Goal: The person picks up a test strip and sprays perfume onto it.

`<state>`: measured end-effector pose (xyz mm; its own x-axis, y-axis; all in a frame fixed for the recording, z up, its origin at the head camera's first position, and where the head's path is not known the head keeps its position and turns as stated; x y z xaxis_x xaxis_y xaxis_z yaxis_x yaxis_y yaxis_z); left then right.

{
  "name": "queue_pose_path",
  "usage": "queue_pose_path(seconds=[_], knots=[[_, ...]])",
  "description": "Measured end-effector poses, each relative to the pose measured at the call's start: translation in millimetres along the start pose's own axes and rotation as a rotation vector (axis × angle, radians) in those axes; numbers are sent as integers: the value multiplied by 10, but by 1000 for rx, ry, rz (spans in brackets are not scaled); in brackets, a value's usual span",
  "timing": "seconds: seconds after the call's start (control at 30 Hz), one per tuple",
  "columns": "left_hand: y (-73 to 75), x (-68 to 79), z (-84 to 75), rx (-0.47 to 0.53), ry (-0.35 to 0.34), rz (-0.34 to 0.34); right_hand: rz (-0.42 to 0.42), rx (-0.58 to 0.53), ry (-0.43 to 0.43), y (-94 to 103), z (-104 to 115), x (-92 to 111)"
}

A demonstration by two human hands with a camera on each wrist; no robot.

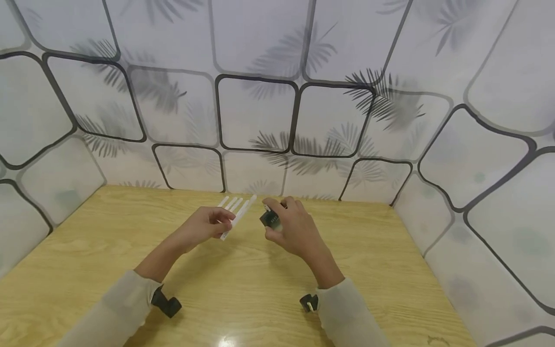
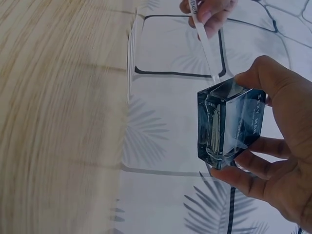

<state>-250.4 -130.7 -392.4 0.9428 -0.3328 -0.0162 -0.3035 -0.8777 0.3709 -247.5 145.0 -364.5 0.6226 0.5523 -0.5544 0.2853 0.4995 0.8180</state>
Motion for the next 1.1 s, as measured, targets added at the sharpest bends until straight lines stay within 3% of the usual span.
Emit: queue_pose_path(seconds=[0.3, 0.5, 0.67, 0.87, 1.1], knots=[[380, -49, 246, 14, 76, -50, -26, -49, 6, 40, -111, -30], [592, -90, 380, 22, 149, -79, 44, -121, -54, 76, -236, -6], [711, -137, 494, -32, 202, -80, 95, -165, -109, 56, -338, 30], [849, -187, 605, -91, 259, -91, 177, -164, -125, -24, -405, -2], [975, -224, 629, -153, 285, -85, 232, -196, -116, -173, -485, -142]])
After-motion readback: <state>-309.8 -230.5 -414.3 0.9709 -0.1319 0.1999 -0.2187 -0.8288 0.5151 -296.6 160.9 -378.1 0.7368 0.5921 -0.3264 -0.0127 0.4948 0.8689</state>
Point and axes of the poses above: each hand's wrist, its own x-axis away from the middle knuckle, its own y-axis out of the back of the hand, z = x × y, the point moved 1 cm from there along -x, towards the middle knuckle
